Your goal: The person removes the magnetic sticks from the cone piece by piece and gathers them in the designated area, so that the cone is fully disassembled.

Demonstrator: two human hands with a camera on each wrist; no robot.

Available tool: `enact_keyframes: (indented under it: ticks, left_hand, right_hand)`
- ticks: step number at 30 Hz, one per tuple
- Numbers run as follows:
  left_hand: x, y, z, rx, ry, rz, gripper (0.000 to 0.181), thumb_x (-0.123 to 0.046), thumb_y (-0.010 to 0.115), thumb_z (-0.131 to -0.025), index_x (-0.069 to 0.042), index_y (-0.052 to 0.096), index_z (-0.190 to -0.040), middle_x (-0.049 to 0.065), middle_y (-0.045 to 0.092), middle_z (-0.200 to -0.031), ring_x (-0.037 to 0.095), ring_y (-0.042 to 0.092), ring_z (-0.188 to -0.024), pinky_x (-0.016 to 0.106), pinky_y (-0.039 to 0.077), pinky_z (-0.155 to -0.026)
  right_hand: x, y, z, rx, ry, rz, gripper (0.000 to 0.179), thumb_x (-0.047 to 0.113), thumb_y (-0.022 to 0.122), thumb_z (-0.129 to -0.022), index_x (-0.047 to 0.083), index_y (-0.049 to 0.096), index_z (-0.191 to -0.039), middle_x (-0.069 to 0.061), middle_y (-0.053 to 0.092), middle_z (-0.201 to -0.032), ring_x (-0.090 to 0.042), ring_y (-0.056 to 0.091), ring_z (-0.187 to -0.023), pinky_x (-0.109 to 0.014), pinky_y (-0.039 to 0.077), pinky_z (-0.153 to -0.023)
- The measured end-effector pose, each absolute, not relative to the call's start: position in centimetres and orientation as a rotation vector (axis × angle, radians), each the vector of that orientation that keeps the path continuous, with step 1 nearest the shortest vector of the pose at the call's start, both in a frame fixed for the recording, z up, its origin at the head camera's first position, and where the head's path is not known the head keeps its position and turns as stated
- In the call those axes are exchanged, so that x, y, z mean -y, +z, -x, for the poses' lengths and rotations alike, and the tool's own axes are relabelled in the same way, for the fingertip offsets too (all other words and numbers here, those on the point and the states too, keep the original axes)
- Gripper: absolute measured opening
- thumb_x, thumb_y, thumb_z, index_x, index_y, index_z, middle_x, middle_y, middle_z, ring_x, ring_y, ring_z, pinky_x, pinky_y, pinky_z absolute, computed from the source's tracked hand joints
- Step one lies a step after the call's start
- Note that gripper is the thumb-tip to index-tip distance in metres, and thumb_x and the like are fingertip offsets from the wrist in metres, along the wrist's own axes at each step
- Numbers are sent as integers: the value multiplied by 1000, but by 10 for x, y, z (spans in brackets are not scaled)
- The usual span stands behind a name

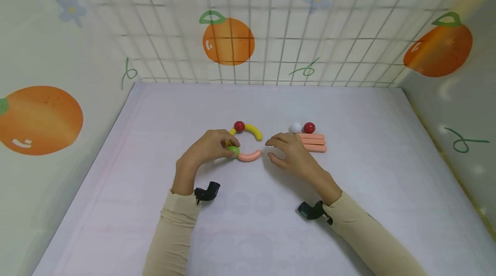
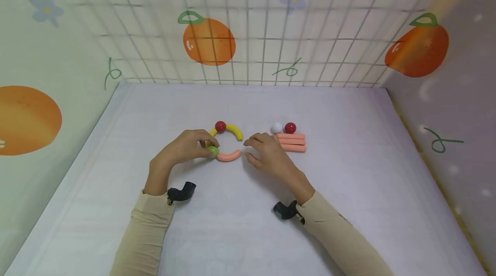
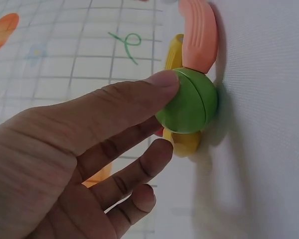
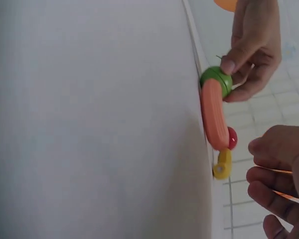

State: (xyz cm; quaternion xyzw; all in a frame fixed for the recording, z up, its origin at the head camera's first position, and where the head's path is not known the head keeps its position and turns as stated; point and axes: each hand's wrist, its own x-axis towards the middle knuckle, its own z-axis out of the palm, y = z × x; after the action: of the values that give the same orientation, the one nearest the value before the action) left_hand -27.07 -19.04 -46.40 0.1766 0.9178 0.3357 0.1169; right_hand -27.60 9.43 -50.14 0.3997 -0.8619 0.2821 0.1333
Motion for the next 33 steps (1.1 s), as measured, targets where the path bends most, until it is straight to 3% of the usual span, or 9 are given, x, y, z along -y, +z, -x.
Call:
enact_keyframes:
  ticks: [9, 17, 33]
  left_hand:
    - [186, -464, 271, -2675, 997, -547, 25, -12, 80, -87, -10, 76, -111, 0, 68, -113, 24, 58, -98, 38, 47, -86]
    - [184, -463, 269, -2680, 999, -551, 26, -11, 80, -87, -8, 75, -112, 2, 68, -114, 23, 58, -96, 36, 48, -84]
    - [190, -464, 272, -2713, 957, -614, 25, -10, 79, -87, -6, 74, -112, 2, 67, -114, 23, 58, -98, 37, 48, -87]
  right_hand:
    - [-70, -506, 275, 2589, 767, -1234, 21, 13, 76, -88, 10, 74, -109, -2, 67, -114, -22, 56, -110, -41, 38, -86]
    - [-58, -508, 278, 2557, 654, -1313, 14, 15, 79, -87, 16, 77, -101, 3, 68, -103, -18, 54, -99, -39, 36, -81]
    - [-56, -505, 269, 2515, 496, -1306, 10, 18, 81, -80, 16, 76, -88, 5, 67, -86, -18, 57, -87, -43, 39, -84]
